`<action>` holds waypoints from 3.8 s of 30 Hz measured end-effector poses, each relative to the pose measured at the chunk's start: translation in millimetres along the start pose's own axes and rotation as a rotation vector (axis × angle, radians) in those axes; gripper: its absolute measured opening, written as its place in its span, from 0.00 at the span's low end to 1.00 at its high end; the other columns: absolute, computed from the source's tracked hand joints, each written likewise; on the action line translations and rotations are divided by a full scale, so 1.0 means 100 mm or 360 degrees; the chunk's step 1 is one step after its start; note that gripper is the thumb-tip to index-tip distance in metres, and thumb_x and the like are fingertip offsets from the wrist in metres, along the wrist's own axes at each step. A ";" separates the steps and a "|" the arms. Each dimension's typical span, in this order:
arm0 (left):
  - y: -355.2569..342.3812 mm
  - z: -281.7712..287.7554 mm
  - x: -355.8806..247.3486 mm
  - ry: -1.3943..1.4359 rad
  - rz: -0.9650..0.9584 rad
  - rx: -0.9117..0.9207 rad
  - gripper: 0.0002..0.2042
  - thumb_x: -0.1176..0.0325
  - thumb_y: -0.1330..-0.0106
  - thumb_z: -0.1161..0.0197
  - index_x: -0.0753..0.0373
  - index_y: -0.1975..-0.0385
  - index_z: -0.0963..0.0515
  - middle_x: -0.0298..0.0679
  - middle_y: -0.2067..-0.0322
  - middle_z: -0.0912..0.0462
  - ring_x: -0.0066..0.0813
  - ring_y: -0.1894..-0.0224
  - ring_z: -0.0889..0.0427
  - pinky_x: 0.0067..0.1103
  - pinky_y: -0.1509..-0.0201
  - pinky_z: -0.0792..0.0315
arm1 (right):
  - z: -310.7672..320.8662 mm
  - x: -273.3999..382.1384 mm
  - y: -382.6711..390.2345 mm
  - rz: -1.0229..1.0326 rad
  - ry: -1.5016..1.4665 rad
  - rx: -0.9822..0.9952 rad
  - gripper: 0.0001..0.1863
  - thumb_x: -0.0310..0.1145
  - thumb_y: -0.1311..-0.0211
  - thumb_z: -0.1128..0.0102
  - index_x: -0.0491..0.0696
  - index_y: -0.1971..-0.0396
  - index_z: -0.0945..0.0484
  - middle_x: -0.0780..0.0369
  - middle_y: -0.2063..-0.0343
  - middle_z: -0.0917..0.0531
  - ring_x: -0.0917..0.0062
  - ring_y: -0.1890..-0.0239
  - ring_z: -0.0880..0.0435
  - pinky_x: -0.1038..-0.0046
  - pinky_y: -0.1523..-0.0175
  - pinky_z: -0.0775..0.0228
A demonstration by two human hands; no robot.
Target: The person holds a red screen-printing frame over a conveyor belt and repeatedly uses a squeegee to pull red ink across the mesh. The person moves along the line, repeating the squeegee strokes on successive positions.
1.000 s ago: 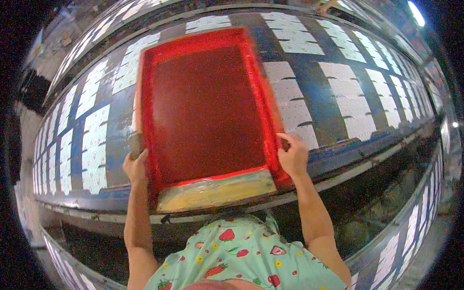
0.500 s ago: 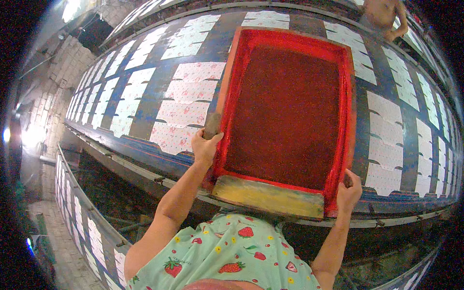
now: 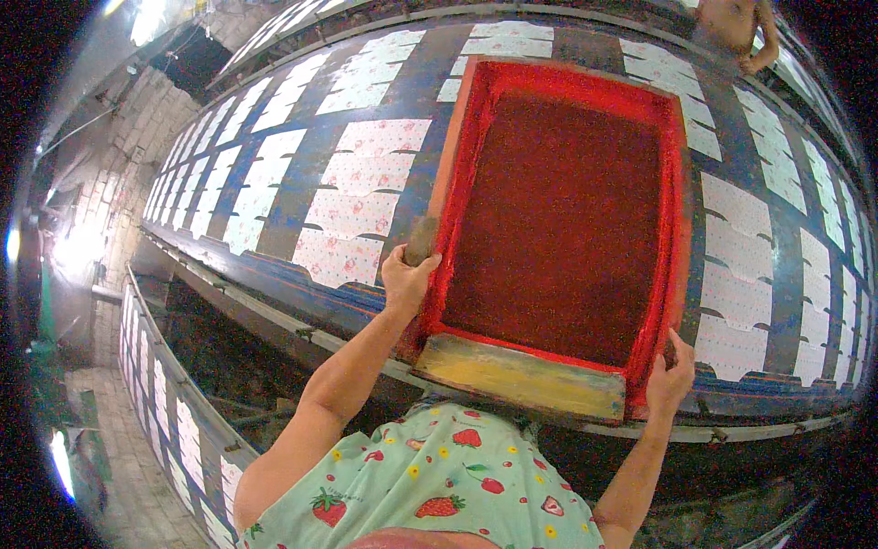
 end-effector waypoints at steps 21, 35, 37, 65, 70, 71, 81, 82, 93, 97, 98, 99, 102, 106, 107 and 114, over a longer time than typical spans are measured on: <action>0.02 -0.09 0.12 0.0028 -0.0340 -0.0005 0.32 0.57 0.35 0.20 0.70 0.37 0.19 0.57 0.43 0.13 0.58 0.39 0.15 0.43 0.31 0.23 | -1.03 2.48 1.26 0.1113 0.0530 0.0771 0.23 0.22 0.41 0.39 0.49 0.46 0.10 0.53 0.54 0.08 0.53 0.48 0.10 0.51 0.40 0.18; -0.01 -0.12 0.19 0.0548 -0.0319 0.0024 0.28 0.59 0.19 0.33 0.74 0.30 0.23 0.57 0.35 0.18 0.55 0.32 0.19 0.39 0.25 0.27 | -1.06 2.29 1.63 0.1134 0.0586 0.0422 0.25 0.22 0.40 0.38 0.51 0.44 0.10 0.57 0.50 0.07 0.55 0.48 0.09 0.54 0.41 0.17; -0.01 -0.13 0.20 0.0547 -0.0268 0.0043 0.27 0.59 0.19 0.33 0.74 0.30 0.23 0.57 0.35 0.18 0.55 0.32 0.19 0.39 0.25 0.27 | -1.10 2.31 1.54 0.1234 0.0555 0.0304 0.26 0.21 0.41 0.38 0.51 0.43 0.10 0.58 0.48 0.08 0.56 0.47 0.10 0.54 0.41 0.17; 0.08 -0.07 0.18 0.0383 0.0113 0.0017 0.22 0.66 0.13 0.40 0.74 0.28 0.23 0.51 0.34 0.16 0.38 0.32 0.18 0.31 0.26 0.27 | -2.43 3.21 -3.80 0.1373 0.0748 0.0181 0.24 0.29 0.33 0.42 0.57 0.39 0.11 0.52 0.45 0.08 0.53 0.42 0.08 0.48 0.35 0.17; 0.07 -0.07 0.13 0.0286 0.0021 -0.0023 0.21 0.66 0.13 0.41 0.75 0.31 0.22 0.49 0.38 0.14 0.35 0.38 0.16 0.29 0.31 0.24 | -2.52 3.19 -4.01 0.1389 0.0823 0.0295 0.24 0.28 0.33 0.42 0.56 0.39 0.11 0.53 0.42 0.09 0.51 0.40 0.11 0.48 0.33 0.20; 0.07 -0.06 0.11 0.0309 -0.0001 -0.0028 0.20 0.66 0.13 0.41 0.75 0.31 0.21 0.49 0.39 0.14 0.35 0.39 0.16 0.29 0.31 0.24 | -2.52 3.19 -4.05 0.1365 0.0826 0.0353 0.24 0.29 0.33 0.41 0.56 0.39 0.11 0.52 0.42 0.09 0.51 0.39 0.12 0.48 0.33 0.20; 0.00 -0.11 0.19 0.0209 -0.0072 -0.0087 0.20 0.63 0.14 0.38 0.75 0.36 0.19 0.49 0.42 0.12 0.38 0.40 0.14 0.31 0.32 0.23 | -2.39 3.10 -3.36 0.1470 0.0874 0.0743 0.24 0.30 0.42 0.39 0.54 0.45 0.10 0.49 0.50 0.07 0.48 0.44 0.09 0.44 0.36 0.17; -0.01 -0.11 0.19 0.0189 -0.0065 -0.0080 0.20 0.63 0.15 0.37 0.75 0.36 0.19 0.50 0.42 0.11 0.38 0.40 0.14 0.31 0.32 0.23 | -2.34 3.06 -3.16 0.1449 0.0878 0.0738 0.25 0.30 0.44 0.39 0.54 0.45 0.10 0.49 0.51 0.07 0.49 0.46 0.08 0.45 0.38 0.16; -0.01 -0.07 0.21 0.0288 -0.0219 -0.0033 0.26 0.58 0.17 0.34 0.75 0.33 0.20 0.55 0.40 0.12 0.45 0.38 0.14 0.34 0.30 0.24 | -1.52 2.60 -0.44 0.1215 0.0789 0.0991 0.20 0.29 0.46 0.35 0.55 0.52 0.08 0.56 0.59 0.07 0.52 0.52 0.08 0.49 0.47 0.16; -0.01 -0.06 0.18 0.0259 -0.0390 -0.0133 0.27 0.58 0.18 0.33 0.75 0.30 0.22 0.57 0.37 0.15 0.47 0.35 0.16 0.36 0.26 0.26 | -1.31 2.45 0.40 0.1208 0.0677 0.0934 0.16 0.28 0.43 0.36 0.56 0.55 0.09 0.56 0.61 0.08 0.53 0.55 0.08 0.48 0.48 0.15; 0.01 -0.05 0.18 0.0225 -0.0425 -0.0185 0.28 0.58 0.18 0.33 0.75 0.30 0.23 0.57 0.36 0.16 0.49 0.34 0.17 0.37 0.26 0.27 | -1.25 2.40 0.60 0.1213 0.0666 0.0940 0.16 0.27 0.43 0.35 0.57 0.55 0.09 0.57 0.61 0.09 0.55 0.53 0.08 0.50 0.47 0.15; 0.02 -0.03 0.17 0.0203 -0.0483 -0.0254 0.28 0.58 0.18 0.33 0.74 0.29 0.24 0.57 0.36 0.17 0.50 0.33 0.17 0.38 0.25 0.27 | -1.22 2.35 0.77 0.1181 0.0670 0.0953 0.17 0.26 0.43 0.34 0.56 0.54 0.08 0.58 0.60 0.09 0.55 0.53 0.08 0.50 0.47 0.16; 0.04 -0.05 0.18 0.0229 -0.0532 -0.0240 0.29 0.60 0.21 0.31 0.73 0.28 0.25 0.57 0.37 0.18 0.57 0.33 0.19 0.41 0.28 0.26 | -1.15 2.27 1.18 0.1228 0.0716 0.0874 0.19 0.25 0.43 0.32 0.54 0.52 0.09 0.59 0.58 0.09 0.57 0.51 0.09 0.52 0.45 0.17; 0.02 -0.09 0.17 0.0138 -0.0468 -0.0199 0.31 0.57 0.26 0.26 0.72 0.30 0.23 0.58 0.35 0.18 0.55 0.33 0.19 0.40 0.27 0.25 | -1.06 2.20 1.48 0.1343 0.0682 0.0722 0.17 0.40 0.35 0.29 0.52 0.48 0.11 0.59 0.53 0.11 0.58 0.46 0.12 0.55 0.42 0.18; 0.02 -0.08 0.15 0.0074 -0.0463 -0.0216 0.33 0.56 0.28 0.24 0.71 0.30 0.22 0.58 0.36 0.17 0.55 0.33 0.18 0.40 0.27 0.25 | -1.04 2.18 1.54 0.1368 0.0677 0.0721 0.19 0.45 0.34 0.29 0.51 0.48 0.11 0.58 0.52 0.12 0.58 0.46 0.13 0.54 0.41 0.19; -0.03 -0.11 0.16 -0.0186 -0.0313 -0.0099 0.33 0.53 0.39 0.15 0.70 0.40 0.15 0.53 0.47 0.09 0.53 0.45 0.11 0.40 0.36 0.19 | -0.83 1.90 1.53 0.1450 0.0325 0.0885 0.33 0.65 0.31 0.32 0.46 0.49 0.12 0.55 0.47 0.11 0.55 0.39 0.16 0.51 0.34 0.24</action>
Point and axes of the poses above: each hand's wrist, its own y-axis away from the middle knuckle, its own z-axis out of the back of the hand, x = y × z, the point moved 7 cm from there along -y, towards the middle knuckle
